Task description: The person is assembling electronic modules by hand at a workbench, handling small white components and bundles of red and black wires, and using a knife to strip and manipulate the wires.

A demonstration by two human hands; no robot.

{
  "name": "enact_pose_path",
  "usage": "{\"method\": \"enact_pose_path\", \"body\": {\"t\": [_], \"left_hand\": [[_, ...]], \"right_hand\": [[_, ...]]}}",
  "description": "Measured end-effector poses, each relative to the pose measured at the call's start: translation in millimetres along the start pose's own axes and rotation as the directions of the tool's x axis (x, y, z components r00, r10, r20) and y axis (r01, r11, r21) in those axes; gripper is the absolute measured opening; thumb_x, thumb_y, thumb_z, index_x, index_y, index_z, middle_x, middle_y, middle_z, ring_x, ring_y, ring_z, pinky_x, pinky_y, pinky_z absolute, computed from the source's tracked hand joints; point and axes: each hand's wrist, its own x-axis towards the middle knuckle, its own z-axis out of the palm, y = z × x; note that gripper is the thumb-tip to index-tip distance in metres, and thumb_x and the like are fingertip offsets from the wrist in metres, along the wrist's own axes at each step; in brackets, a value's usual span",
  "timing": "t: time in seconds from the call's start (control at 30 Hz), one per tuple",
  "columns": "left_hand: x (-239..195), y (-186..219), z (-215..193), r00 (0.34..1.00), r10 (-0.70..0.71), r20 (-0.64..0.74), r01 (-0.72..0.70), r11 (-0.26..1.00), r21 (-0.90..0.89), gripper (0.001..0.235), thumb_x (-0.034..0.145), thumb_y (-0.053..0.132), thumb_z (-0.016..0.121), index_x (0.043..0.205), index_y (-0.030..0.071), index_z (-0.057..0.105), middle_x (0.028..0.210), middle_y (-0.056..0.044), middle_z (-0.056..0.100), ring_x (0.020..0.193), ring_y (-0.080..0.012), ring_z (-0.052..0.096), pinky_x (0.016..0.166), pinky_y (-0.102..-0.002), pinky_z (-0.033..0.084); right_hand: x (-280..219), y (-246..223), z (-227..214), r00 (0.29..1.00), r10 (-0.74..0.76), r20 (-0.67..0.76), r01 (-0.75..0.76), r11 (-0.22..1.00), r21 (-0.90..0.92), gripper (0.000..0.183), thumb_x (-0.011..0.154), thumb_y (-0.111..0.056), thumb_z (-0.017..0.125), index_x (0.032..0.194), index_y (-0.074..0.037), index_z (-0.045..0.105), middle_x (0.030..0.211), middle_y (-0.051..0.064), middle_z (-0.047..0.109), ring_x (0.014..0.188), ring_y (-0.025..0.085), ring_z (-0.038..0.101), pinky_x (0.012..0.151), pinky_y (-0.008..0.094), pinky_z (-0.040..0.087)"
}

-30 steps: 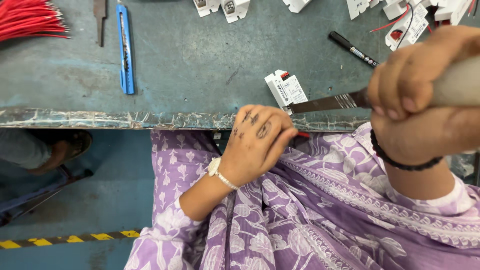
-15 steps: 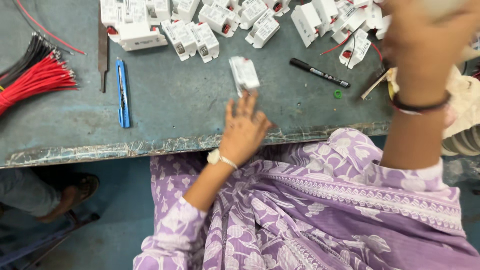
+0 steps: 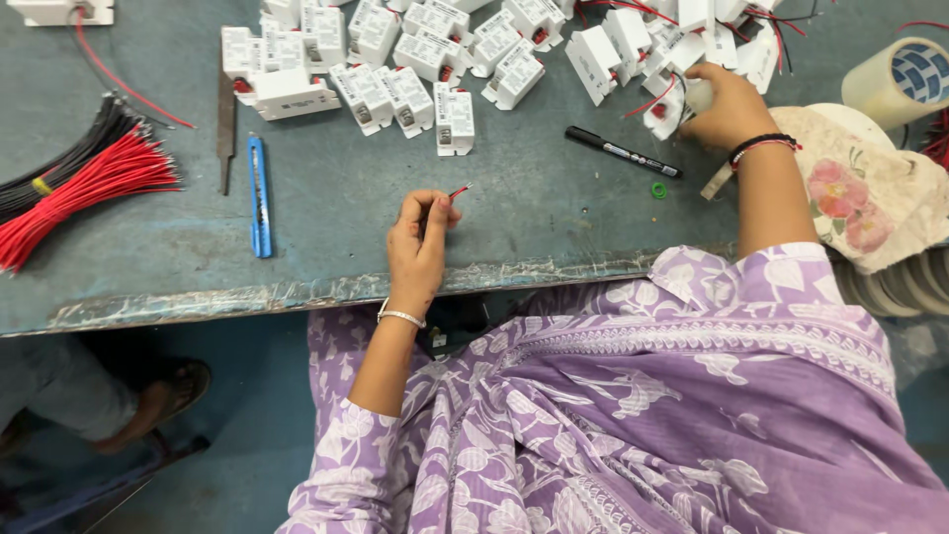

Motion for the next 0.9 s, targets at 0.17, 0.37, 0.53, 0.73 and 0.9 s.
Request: {"method": "enact_pose_path", "body": {"t": [0.17,0.37,0.53,0.73,0.9], "left_hand": [[0,-20,-8,0.998,-0.067,-0.013,0.058,0.924,-0.377,0.024,0.111,0.032,0.054,0.111,0.007,0.056,0.072,0.006,0.048,0.062,-0.0019,0.041,0.056,-0.021,0.034],[1,-24,-12,0.991,-0.131,-0.008,0.108,0.848,-0.519,0.024,0.110,0.032,0.053,0.106,0.009,0.053,0.064,0.009,0.034,0.051,-0.0002,0.026,0.046,-0.022,0.021],[2,-25,-12,0.994,-0.112,-0.013,0.087,0.837,-0.541,0.025,0.110,0.032,0.053,0.104,0.008,0.054,0.062,0.009,0.034,0.049,-0.0007,0.025,0.044,-0.023,0.021],[3,-23,-15,0.995,-0.098,0.001,0.082,0.832,-0.548,0.025,0.109,0.033,0.055,0.105,0.008,0.055,0.061,0.010,0.035,0.050,-0.0005,0.025,0.044,-0.023,0.020],[3,-20,-15,0.996,-0.090,0.006,0.080,0.846,-0.527,0.023,0.108,0.032,0.058,0.106,0.009,0.055,0.061,0.011,0.036,0.049,-0.0002,0.026,0.044,-0.023,0.021]], "right_hand": [[5,-34,7,0.972,-0.232,-0.036,0.229,0.971,-0.067,0.065,0.069,-0.018,0.092,0.130,-0.013,0.070,0.113,0.023,0.071,0.103,0.039,0.069,0.091,0.046,0.054],[0,-72,28,0.936,-0.341,-0.083,0.316,0.923,-0.221,0.061,0.070,-0.011,0.085,0.130,-0.016,0.071,0.113,0.024,0.067,0.101,0.045,0.065,0.089,0.050,0.053],[-1,-96,31,0.967,-0.252,0.036,0.253,0.966,-0.052,0.062,0.078,-0.007,0.075,0.139,-0.018,0.066,0.117,0.024,0.069,0.110,0.043,0.066,0.096,0.047,0.053],[-13,-118,24,0.935,-0.355,0.017,0.355,0.933,-0.060,0.070,0.075,-0.005,0.075,0.143,-0.018,0.064,0.118,0.023,0.070,0.108,0.043,0.067,0.093,0.047,0.053],[-16,-136,14,0.935,-0.353,0.027,0.353,0.930,-0.101,0.066,0.074,-0.012,0.083,0.138,-0.015,0.065,0.110,0.021,0.072,0.103,0.042,0.068,0.089,0.048,0.054]]}}
